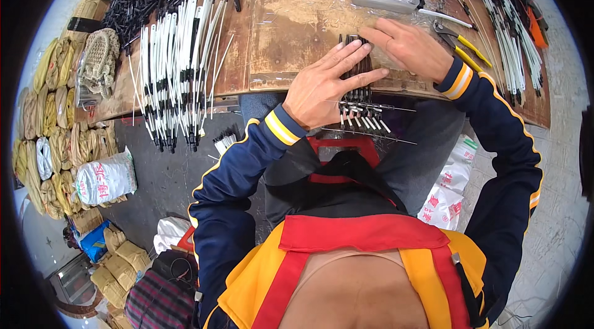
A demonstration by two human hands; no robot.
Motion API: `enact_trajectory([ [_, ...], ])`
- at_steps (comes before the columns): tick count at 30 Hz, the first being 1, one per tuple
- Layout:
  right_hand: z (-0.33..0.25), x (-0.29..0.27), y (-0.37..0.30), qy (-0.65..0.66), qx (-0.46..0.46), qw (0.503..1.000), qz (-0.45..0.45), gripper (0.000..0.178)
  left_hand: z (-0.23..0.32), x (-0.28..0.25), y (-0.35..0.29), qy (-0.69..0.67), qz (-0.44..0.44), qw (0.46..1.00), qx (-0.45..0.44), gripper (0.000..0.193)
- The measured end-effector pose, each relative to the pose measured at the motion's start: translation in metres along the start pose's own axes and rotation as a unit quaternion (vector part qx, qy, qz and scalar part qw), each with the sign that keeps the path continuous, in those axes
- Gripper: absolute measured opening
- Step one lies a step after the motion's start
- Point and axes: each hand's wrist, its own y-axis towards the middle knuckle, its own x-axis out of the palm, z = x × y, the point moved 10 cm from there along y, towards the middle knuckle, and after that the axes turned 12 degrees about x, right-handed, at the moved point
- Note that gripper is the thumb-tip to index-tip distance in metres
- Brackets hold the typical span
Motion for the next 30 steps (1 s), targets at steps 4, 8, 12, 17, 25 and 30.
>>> enact_trajectory([
  [4,0.003,0.003,0.001,-0.008,0.037,0.999,-0.022,0.050,-0.003,0.001,0.000,-0.008,0.014,1.000,-0.001,0.081],
  [8,0.003,-0.003,0.000,0.000,0.025,1.000,-0.015,0.049,-0.003,-0.002,-0.001,-0.011,0.021,1.000,0.000,0.080],
  [12,0.004,0.000,0.003,0.009,0.019,1.000,-0.018,0.048,-0.004,-0.001,-0.001,-0.007,0.025,1.000,0.003,0.078],
  [17,0.000,0.009,0.006,0.024,0.021,0.999,0.002,0.045,-0.002,0.000,0.000,0.000,0.023,1.000,0.006,0.080],
  [25,0.001,0.000,-0.004,-0.021,0.065,0.998,0.014,0.037,-0.002,0.005,0.001,-0.034,0.018,0.999,0.026,0.090],
  [30,0.019,0.004,-0.012,-0.048,0.087,0.994,-0.034,0.033,-0.003,0.004,0.002,-0.026,0.011,0.999,0.032,0.089],
])
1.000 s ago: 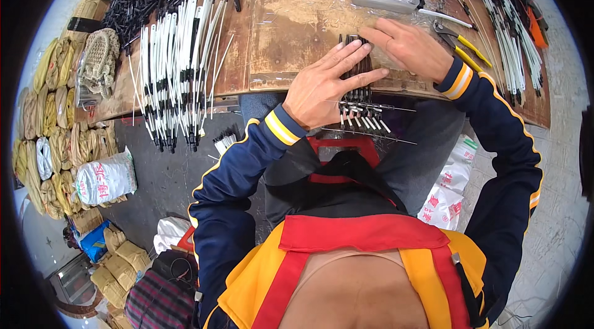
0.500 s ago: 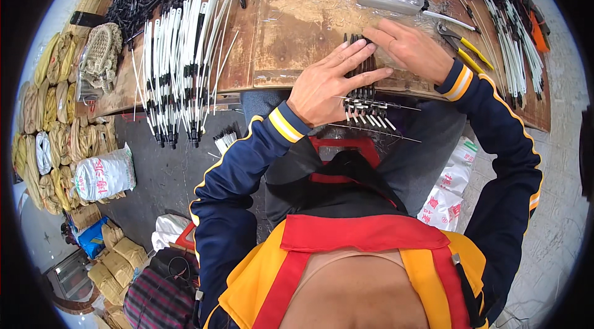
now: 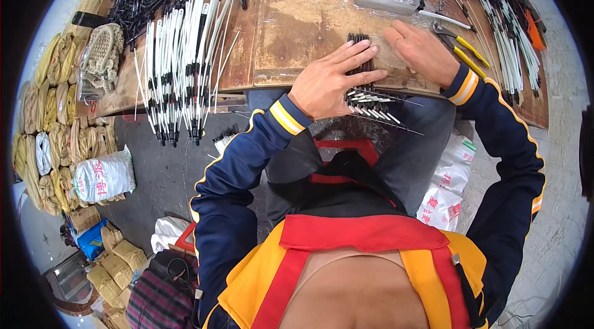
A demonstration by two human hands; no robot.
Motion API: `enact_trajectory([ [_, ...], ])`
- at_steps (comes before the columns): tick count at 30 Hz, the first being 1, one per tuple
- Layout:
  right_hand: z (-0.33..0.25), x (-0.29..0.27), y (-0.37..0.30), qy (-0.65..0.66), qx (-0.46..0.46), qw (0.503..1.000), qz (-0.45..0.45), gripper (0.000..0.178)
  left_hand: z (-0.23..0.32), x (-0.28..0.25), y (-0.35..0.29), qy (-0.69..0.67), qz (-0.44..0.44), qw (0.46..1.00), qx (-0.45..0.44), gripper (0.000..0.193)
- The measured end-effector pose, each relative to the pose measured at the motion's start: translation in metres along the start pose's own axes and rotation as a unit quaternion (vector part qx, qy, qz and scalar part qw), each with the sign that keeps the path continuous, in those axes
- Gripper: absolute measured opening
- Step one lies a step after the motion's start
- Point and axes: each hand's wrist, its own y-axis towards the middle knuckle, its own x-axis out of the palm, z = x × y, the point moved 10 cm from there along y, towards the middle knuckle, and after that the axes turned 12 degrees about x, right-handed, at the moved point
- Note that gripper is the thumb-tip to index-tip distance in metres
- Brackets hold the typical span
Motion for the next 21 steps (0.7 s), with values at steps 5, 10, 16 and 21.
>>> enact_trajectory([
  [5,-0.014,-0.009,0.012,0.039,-0.021,0.999,0.008,0.038,0.000,0.002,0.002,-0.018,0.014,1.000,0.005,0.086],
  [10,-0.036,-0.053,-0.016,0.188,-0.060,0.979,-0.051,0.073,-0.001,-0.003,-0.005,-0.011,0.000,1.000,-0.013,0.080],
  [16,-0.073,0.015,-0.046,0.568,0.102,0.812,0.093,0.053,0.010,-0.012,0.000,-0.041,0.071,0.996,0.022,0.064],
  [21,-0.085,-0.083,-0.040,0.425,0.071,0.885,0.176,0.033,0.000,-0.019,0.001,-0.199,0.050,0.962,-0.180,0.058],
])
